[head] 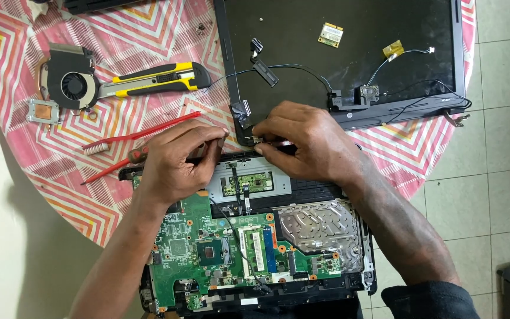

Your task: The person works on a disassembled laptop placed on their lap, handling the motherboard and connecting ribbon cables. They then pick up a cooling fan and heat sink assembly and position it over the motherboard.

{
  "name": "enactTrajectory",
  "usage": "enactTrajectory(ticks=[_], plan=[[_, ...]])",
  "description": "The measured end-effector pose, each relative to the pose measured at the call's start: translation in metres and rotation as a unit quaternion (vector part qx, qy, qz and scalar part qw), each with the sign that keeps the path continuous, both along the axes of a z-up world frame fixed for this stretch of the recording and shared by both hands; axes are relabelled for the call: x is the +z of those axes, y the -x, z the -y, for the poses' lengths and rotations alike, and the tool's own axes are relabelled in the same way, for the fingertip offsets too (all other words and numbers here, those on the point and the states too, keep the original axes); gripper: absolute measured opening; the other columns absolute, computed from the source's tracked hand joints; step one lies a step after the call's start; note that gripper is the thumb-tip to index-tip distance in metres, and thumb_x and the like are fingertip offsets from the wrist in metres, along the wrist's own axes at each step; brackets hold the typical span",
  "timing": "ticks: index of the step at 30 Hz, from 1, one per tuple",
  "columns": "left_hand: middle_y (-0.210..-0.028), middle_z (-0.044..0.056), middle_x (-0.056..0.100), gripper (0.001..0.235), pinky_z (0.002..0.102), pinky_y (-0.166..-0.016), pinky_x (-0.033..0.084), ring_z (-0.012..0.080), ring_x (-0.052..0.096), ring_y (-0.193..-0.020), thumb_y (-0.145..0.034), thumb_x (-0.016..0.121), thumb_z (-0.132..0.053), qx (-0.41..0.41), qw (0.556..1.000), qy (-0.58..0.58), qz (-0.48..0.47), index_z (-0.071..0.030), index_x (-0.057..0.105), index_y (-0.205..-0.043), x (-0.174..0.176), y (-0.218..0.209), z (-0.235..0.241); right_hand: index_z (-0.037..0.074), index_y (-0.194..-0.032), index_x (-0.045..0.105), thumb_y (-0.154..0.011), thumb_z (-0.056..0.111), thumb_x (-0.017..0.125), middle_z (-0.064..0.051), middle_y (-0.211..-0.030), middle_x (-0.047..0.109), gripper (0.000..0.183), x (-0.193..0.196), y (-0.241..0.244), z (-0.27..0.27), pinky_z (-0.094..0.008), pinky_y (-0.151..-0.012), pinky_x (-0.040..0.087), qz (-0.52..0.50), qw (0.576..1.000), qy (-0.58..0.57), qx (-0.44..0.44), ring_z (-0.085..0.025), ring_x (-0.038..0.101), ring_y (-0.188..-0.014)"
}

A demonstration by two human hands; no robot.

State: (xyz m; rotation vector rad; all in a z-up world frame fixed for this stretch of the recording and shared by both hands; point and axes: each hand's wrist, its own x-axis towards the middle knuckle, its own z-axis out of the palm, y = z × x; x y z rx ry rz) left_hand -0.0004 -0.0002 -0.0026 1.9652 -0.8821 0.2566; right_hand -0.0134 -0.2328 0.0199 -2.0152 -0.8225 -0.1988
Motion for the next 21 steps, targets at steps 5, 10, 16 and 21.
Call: enactTrajectory(ticks=[5, 10, 16, 21], plan=[[-0.076, 0.009, 0.066, 0.016, 0.034, -0.063, 0.054, 0.0272, 0.066, -0.067, -0.088, 0.065, 0.006, 0.030, 0.999, 0.010, 0.005, -0.006, 0.072, -0.096, 0.003, 0.003, -0.002, 0.001, -0.099, 0.072, -0.086, 0.006, 0.074, -0.011, -0.079, 0.064, 0.014, -0.014, -0.001, 0.019, -0.043, -0.070, 0.052, 0.078, 0.995, 0.013, -0.059, -0.033, 0.065, -0.077], [-0.090, 0.014, 0.068, 0.029, 0.029, -0.068, 0.064, 0.0214, 0.070, -0.078, -0.104, 0.044, -0.018, -0.004, 0.969, 0.157, -0.189, 0.002, 0.056, -0.121, 0.011, 0.009, -0.014, 0.004, -0.115, 0.078, -0.090, 0.014, 0.083, -0.010, -0.111, 0.060, 0.027, 0.007, 0.016, 0.058, -0.043, -0.088, 0.033, 0.066, 0.926, 0.289, -0.233, -0.032, 0.053, -0.106], [-0.093, 0.016, 0.067, 0.017, 0.026, -0.072, 0.064, 0.0235, 0.070, -0.080, -0.104, 0.045, 0.001, -0.059, 0.943, 0.306, -0.120, -0.002, 0.059, -0.112, 0.026, -0.008, -0.031, 0.001, -0.127, 0.075, -0.086, 0.022, 0.075, -0.017, -0.131, 0.053, 0.046, -0.010, 0.025, 0.090, -0.046, -0.090, 0.037, -0.005, 0.901, 0.369, -0.227, -0.036, 0.040, -0.116], [-0.094, 0.013, 0.066, 0.013, 0.027, -0.069, 0.058, 0.0203, 0.066, -0.080, -0.105, 0.047, -0.008, 0.034, 0.964, 0.253, -0.075, -0.004, 0.058, -0.111, 0.046, 0.014, -0.073, 0.000, -0.126, 0.075, -0.090, 0.016, 0.077, -0.016, -0.130, 0.057, 0.040, -0.019, 0.028, 0.095, -0.049, -0.094, 0.037, 0.025, 0.906, 0.348, -0.242, -0.036, 0.047, -0.116]])
